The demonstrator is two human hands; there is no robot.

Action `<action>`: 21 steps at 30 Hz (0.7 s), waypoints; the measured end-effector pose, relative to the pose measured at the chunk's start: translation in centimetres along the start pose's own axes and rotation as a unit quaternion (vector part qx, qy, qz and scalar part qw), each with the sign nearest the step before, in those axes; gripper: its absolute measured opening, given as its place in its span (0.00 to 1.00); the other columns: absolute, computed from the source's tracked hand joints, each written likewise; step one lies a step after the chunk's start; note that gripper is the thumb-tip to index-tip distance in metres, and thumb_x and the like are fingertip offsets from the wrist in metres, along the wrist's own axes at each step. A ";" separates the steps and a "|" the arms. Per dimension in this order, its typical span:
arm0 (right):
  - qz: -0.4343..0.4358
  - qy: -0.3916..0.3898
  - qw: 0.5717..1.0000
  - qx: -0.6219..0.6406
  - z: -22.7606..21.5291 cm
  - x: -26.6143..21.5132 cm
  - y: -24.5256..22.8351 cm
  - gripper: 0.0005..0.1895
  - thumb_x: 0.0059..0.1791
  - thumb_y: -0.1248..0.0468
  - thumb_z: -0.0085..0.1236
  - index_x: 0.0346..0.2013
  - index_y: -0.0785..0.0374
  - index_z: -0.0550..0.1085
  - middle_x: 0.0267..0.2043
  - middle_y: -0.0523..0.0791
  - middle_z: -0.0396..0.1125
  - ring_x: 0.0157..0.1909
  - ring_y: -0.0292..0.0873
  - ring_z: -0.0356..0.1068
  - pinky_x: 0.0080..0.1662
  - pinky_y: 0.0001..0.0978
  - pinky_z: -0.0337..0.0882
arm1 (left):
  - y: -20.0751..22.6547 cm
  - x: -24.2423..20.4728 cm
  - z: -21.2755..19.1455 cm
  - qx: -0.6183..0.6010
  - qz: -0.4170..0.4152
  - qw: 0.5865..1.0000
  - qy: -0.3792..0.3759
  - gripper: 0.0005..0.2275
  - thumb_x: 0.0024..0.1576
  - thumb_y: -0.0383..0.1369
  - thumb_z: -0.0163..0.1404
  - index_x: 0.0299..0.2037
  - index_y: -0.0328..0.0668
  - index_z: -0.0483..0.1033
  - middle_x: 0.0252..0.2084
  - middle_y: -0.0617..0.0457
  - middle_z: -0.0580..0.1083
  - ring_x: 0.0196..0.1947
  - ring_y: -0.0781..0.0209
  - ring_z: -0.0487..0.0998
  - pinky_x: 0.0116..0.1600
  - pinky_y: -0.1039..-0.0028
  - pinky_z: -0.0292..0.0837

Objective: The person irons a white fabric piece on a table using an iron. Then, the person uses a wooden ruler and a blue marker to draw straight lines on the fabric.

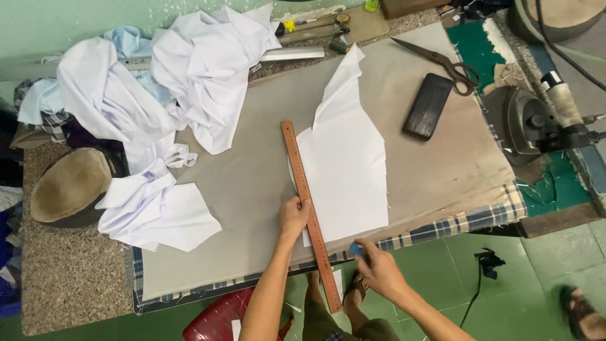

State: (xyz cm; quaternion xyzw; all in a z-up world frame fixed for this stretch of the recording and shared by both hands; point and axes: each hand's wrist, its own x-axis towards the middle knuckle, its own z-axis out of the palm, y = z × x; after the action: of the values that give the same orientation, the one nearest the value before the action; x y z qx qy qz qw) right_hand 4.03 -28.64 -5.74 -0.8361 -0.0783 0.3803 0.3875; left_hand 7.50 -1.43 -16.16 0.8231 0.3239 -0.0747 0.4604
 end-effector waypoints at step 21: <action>0.058 0.218 0.952 0.209 -12.7 1.4 1.8 0.19 0.55 0.69 0.53 0.58 0.80 0.72 0.46 0.64 0.75 0.41 0.57 0.76 0.36 0.41 0.74 | 4.9 -7.2 -25.6 -0.428 0.030 0.902 0.048 0.15 0.68 0.43 0.45 0.45 0.39 0.76 0.24 0.49 0.69 0.15 0.59 0.70 0.19 0.70 0.69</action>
State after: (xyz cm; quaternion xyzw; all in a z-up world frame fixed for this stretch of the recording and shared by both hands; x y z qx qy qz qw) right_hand 13.57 -36.77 -2.59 -0.8021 0.1380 0.2189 0.5383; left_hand 0.36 14.12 4.82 0.5588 0.3216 0.1250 0.7541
